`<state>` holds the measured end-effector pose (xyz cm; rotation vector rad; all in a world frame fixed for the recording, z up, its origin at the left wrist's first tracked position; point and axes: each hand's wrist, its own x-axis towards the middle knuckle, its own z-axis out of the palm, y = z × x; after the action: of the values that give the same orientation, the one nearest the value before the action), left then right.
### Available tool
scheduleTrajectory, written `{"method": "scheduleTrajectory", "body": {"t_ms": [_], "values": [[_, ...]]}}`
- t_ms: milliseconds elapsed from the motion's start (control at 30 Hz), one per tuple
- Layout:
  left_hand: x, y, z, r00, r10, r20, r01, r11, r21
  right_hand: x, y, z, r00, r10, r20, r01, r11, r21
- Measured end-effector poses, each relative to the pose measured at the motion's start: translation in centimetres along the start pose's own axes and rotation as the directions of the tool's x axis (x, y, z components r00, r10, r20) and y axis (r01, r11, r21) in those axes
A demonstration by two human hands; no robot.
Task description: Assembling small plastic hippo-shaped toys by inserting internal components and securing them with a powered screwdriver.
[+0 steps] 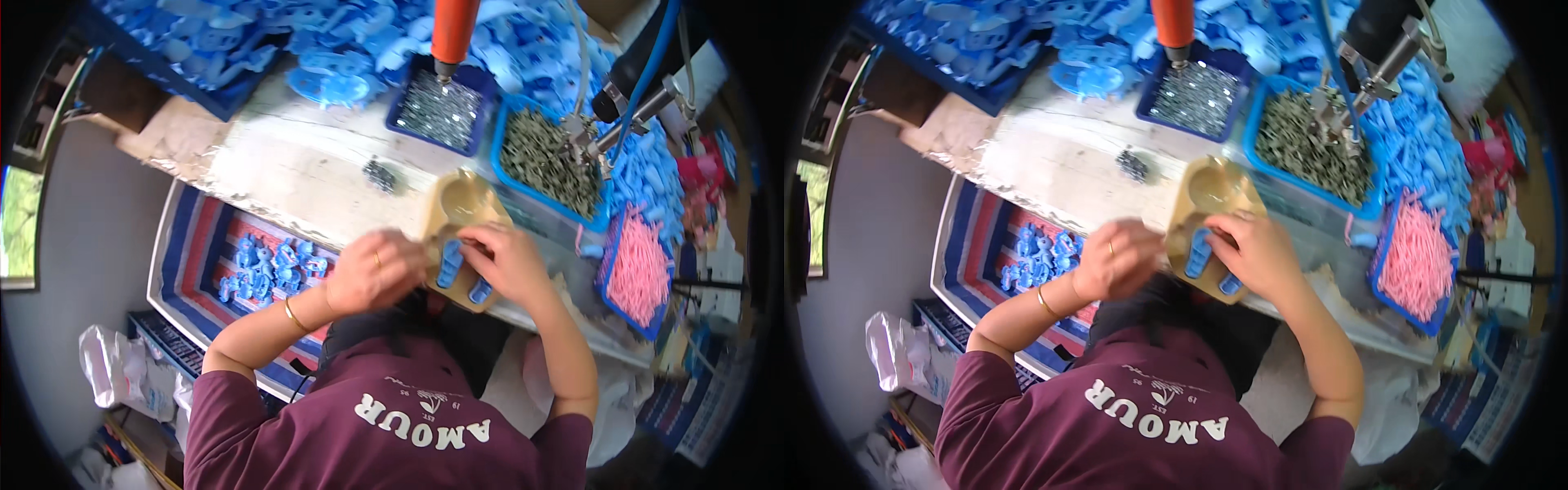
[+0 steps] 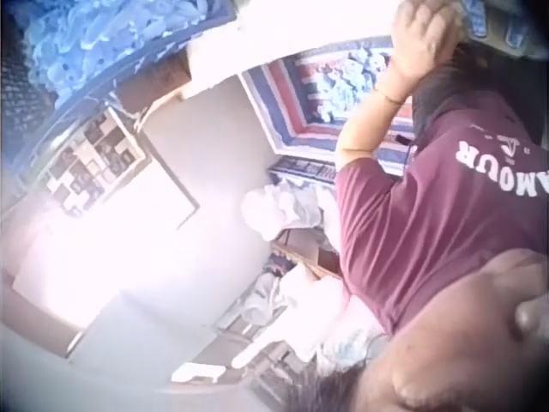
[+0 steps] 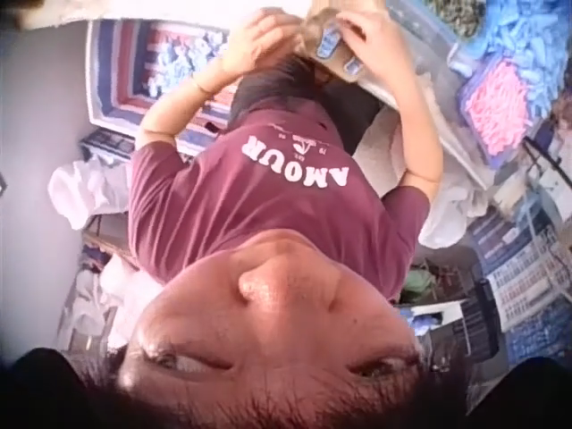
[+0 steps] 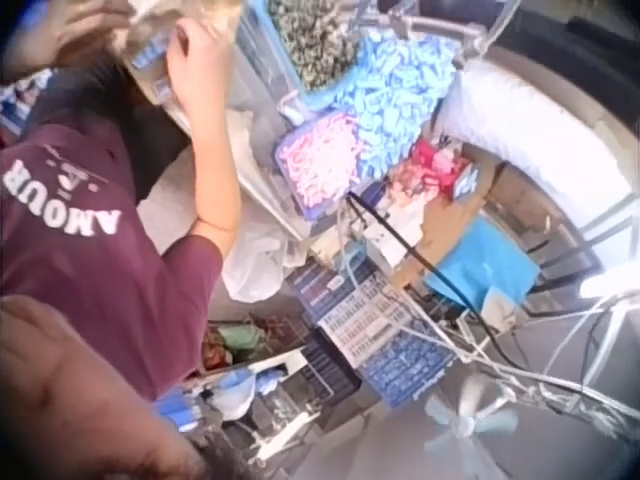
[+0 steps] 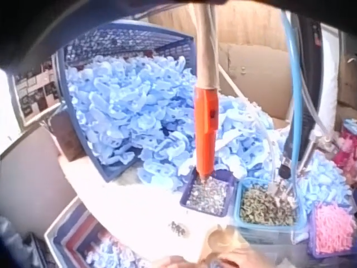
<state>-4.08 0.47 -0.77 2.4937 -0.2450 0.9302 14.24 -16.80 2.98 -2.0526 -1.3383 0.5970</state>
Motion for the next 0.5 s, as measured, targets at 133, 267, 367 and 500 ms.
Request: {"method": "scheduleTrajectory", "body": {"t_ms": [133, 267, 367, 500], "values": [[1.6, -7.3, -3.0, 0.936, -0.286, -0.204, 0.320, 0.934, 0.160, -0.3, -0.2, -0.2, 0.996, -0.090, -0.027, 0.087, 0.991, -0.106], [5.3, -15.2, -9.1, 0.888, -0.094, -0.450, 0.341, 0.792, 0.506, -0.7, -0.6, -1.0, 0.999, -0.015, -0.041, 0.015, 1.000, -0.003], [8.2, -19.5, -14.9, 0.882, 0.119, -0.456, 0.308, 0.587, 0.749, -0.8, -0.8, -1.0, 0.999, 0.035, -0.027, -0.034, 0.999, 0.024], [10.3, -22.1, -18.4, 0.944, -0.050, -0.325, 0.320, 0.361, 0.876, -1.0, -0.8, -0.7, 1.000, 0.026, 0.011, -0.027, 0.999, 0.024]]}}
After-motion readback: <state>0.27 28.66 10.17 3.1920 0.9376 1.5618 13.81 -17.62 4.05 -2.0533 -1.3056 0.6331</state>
